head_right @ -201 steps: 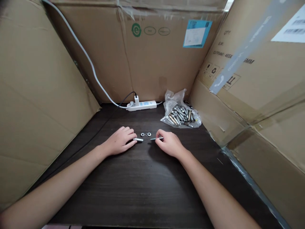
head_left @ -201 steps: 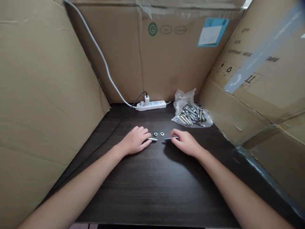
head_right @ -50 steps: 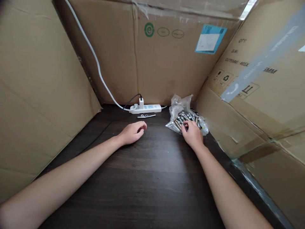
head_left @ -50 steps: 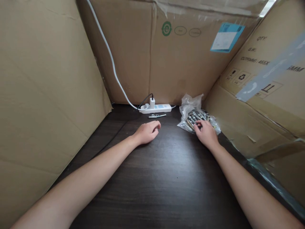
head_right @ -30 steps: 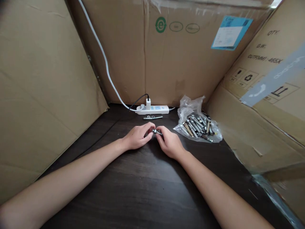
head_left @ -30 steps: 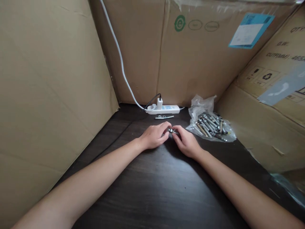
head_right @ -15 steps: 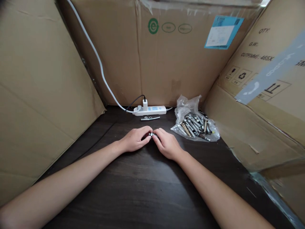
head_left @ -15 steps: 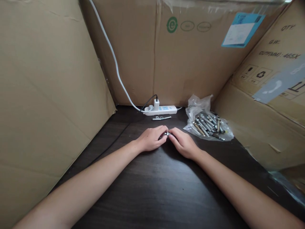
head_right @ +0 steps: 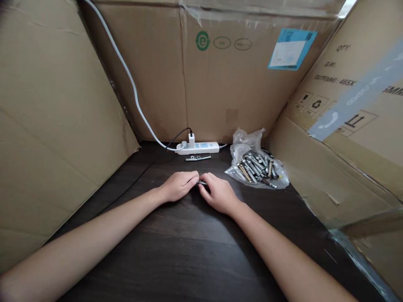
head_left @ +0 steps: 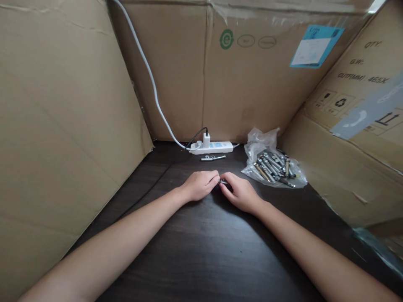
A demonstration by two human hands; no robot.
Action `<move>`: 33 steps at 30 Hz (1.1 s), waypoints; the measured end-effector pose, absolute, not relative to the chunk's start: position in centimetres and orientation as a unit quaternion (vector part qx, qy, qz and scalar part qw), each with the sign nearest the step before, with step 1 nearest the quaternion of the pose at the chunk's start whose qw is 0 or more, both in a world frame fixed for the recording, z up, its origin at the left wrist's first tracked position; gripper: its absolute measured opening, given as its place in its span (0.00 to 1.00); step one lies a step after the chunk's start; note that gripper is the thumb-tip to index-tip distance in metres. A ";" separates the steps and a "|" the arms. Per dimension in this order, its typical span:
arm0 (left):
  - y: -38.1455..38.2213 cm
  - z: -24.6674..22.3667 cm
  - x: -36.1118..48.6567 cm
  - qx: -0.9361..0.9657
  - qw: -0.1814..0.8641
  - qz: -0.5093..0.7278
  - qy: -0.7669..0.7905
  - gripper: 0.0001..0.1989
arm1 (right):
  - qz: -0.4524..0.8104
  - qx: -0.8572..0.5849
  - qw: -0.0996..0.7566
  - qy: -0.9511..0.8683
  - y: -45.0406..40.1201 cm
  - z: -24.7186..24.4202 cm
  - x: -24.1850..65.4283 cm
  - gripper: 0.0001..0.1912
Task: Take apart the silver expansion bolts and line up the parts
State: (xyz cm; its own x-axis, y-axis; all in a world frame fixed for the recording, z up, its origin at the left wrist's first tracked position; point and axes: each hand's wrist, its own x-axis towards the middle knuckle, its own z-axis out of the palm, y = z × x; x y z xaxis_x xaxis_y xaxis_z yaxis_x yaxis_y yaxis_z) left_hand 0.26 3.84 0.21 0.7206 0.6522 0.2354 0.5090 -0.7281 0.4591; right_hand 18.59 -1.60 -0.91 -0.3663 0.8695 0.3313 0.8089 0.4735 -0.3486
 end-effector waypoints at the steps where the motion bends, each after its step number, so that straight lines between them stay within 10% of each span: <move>1: 3.7 0.3 0.2 0.903 0.197 0.207 0.320 0.11 | 0.067 -0.511 0.244 -0.821 -1.6 -0.9 18.6 0.09; 33: 4.2 0.2 0.2 0.903 0.228 0.175 0.320 0.13 | 0.081 -0.512 0.280 -0.808 -1.5 -1.0 18.7 0.07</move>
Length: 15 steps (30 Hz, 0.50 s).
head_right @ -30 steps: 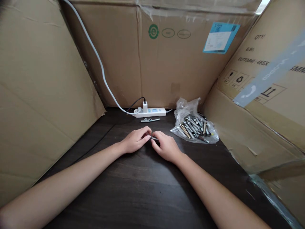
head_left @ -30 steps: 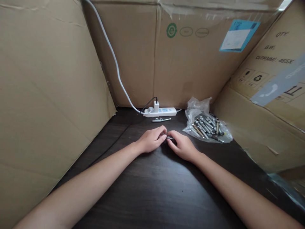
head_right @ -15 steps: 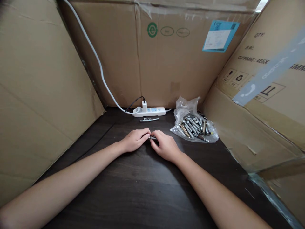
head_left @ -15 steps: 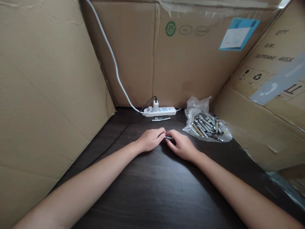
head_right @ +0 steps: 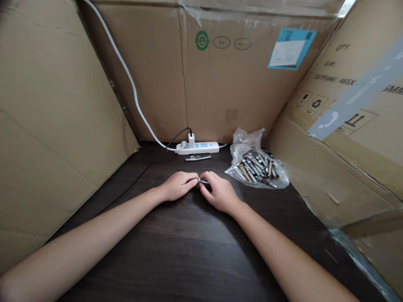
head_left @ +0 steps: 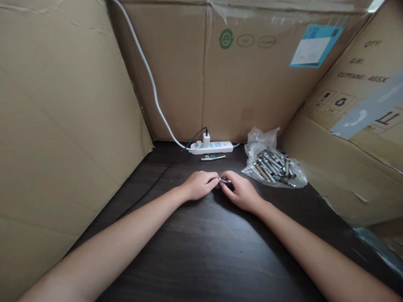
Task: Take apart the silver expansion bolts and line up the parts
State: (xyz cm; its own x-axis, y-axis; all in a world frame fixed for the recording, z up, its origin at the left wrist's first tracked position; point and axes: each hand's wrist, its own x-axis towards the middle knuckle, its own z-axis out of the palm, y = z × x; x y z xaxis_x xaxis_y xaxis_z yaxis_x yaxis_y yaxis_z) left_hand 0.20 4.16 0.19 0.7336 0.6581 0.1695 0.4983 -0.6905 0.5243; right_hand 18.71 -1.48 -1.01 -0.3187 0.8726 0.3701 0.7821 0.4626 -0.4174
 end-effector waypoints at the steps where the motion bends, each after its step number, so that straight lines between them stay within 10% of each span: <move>1: 4.1 0.2 0.2 0.900 0.234 0.180 0.321 0.11 | 0.084 -0.512 0.282 -0.807 -1.5 -1.0 18.7 0.07; 15: 3.6 0.6 0.2 0.896 0.247 0.203 0.308 0.07 | 0.098 -0.506 0.303 -0.802 -1.4 -1.1 18.8 0.07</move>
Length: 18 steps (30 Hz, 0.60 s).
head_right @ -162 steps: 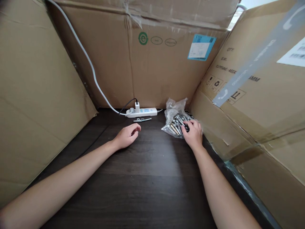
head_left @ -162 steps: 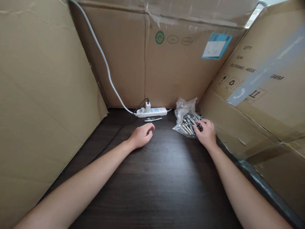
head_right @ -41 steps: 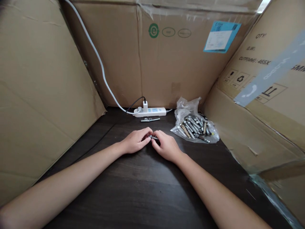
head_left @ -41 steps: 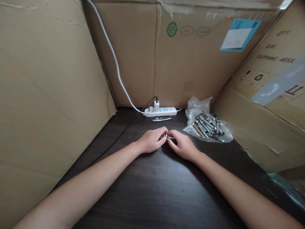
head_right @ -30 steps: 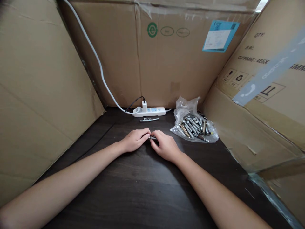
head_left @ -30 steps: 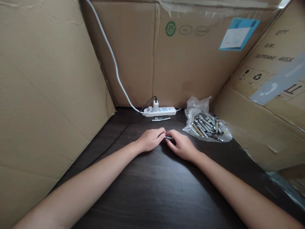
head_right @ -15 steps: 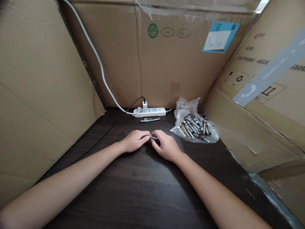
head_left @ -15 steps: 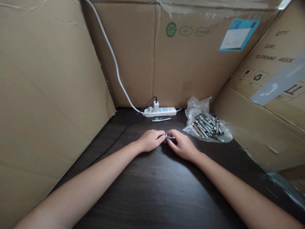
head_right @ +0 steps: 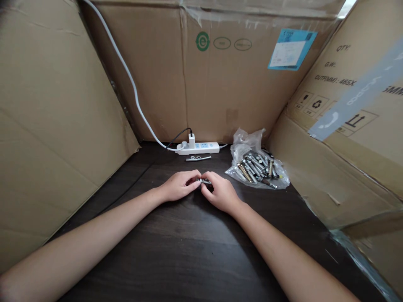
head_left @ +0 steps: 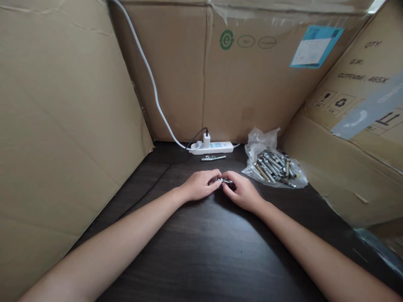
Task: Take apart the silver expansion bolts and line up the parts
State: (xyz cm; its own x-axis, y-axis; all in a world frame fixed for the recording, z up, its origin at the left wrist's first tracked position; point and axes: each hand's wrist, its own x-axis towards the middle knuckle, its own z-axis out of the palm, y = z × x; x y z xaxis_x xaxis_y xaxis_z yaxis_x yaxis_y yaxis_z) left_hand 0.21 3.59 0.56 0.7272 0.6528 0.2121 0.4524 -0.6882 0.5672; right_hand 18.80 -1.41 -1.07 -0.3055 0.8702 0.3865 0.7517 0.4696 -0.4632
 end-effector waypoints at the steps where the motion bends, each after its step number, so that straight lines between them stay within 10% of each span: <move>1: 3.7 0.5 0.2 0.896 0.245 0.201 0.311 0.07 | 0.097 -0.506 0.303 -0.802 -1.4 -1.1 18.8 0.07; 18: 3.2 0.6 0.2 0.886 0.257 0.249 0.294 0.08 | 0.091 -0.512 0.314 -0.795 -1.4 -1.0 18.7 0.06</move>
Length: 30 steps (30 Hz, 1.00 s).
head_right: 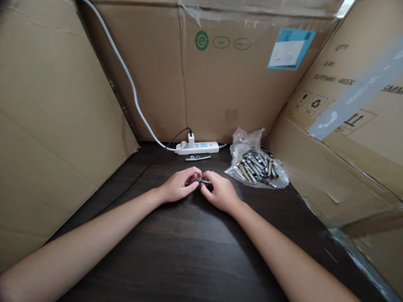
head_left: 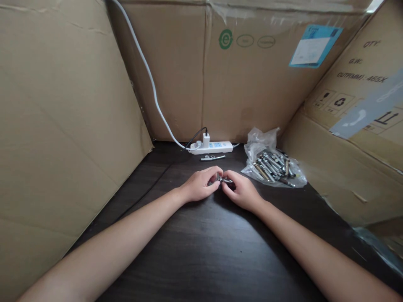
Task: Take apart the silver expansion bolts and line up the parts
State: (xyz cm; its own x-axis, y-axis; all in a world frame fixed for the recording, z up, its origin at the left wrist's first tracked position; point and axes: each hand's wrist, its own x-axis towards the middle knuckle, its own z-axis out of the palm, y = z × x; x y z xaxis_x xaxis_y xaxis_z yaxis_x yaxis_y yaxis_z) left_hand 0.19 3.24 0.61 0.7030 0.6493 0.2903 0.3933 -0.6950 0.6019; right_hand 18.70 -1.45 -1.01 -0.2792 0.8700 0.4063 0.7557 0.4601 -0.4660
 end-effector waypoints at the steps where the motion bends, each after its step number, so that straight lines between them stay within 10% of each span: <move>1: 3.2 0.6 0.2 0.889 0.255 0.247 0.290 0.08 | 0.090 -0.512 0.317 -0.793 -1.4 -1.0 18.7 0.06; 30: 3.4 0.6 0.1 0.891 0.224 0.279 0.281 0.06 | 0.088 -0.541 0.323 -0.771 -1.5 -0.9 18.8 0.06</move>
